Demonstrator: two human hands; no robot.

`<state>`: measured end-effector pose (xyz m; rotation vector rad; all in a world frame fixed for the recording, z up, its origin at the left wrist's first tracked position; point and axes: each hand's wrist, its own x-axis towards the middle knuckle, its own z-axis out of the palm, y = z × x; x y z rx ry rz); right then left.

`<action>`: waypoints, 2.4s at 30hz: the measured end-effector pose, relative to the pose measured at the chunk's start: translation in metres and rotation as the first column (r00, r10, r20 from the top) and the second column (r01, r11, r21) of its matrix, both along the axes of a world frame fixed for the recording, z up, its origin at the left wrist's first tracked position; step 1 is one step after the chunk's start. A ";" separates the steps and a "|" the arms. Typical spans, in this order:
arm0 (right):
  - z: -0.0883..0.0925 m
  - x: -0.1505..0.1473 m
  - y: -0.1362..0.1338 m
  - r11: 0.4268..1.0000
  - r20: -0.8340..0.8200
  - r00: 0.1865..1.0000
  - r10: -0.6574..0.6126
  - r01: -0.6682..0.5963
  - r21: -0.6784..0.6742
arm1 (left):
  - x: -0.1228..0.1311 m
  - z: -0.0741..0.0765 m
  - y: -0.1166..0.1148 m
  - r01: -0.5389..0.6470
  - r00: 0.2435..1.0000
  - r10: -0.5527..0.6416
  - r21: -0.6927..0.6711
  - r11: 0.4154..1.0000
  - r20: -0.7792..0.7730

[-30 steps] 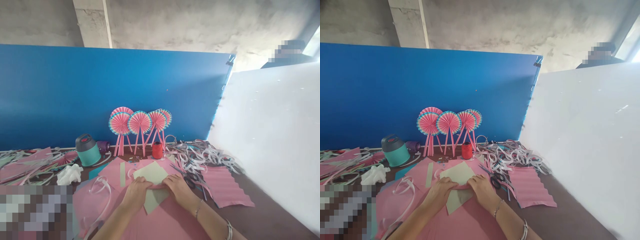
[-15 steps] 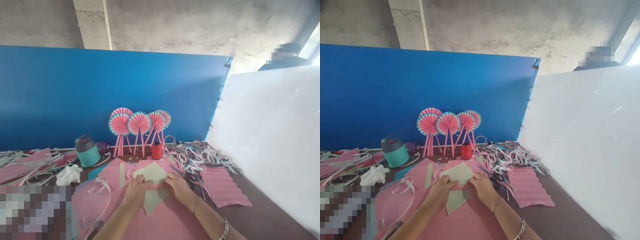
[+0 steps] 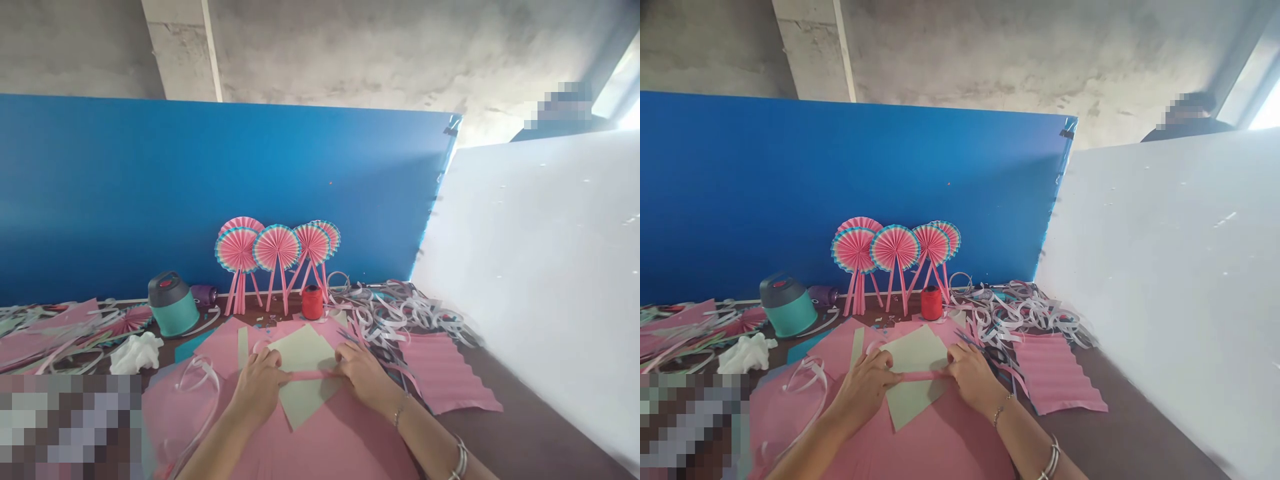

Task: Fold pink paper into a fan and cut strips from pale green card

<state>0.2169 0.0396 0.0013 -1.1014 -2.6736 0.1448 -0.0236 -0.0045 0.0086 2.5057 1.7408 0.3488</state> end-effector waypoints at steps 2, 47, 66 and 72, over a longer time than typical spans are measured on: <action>0.003 0.002 -0.002 1.000 -0.016 1.000 0.004 -0.004 -0.008 | 0.000 0.002 -0.001 -0.019 1.000 0.019 0.006 1.000 0.012; 0.029 -0.077 -0.012 0.707 -0.705 0.515 -0.488 -0.240 -0.665 | 0.016 -0.017 0.014 0.162 0.069 0.372 -0.379 0.911 0.926; 0.008 -0.068 -0.017 0.633 -0.773 0.370 -0.516 -0.443 -0.635 | 0.010 -0.011 0.000 0.517 -0.255 0.643 -0.460 0.722 0.722; 0.003 -0.069 -0.015 0.647 -0.784 0.411 -0.466 -0.446 -0.618 | 0.001 -0.030 0.007 0.537 -0.237 0.633 -0.444 0.717 0.737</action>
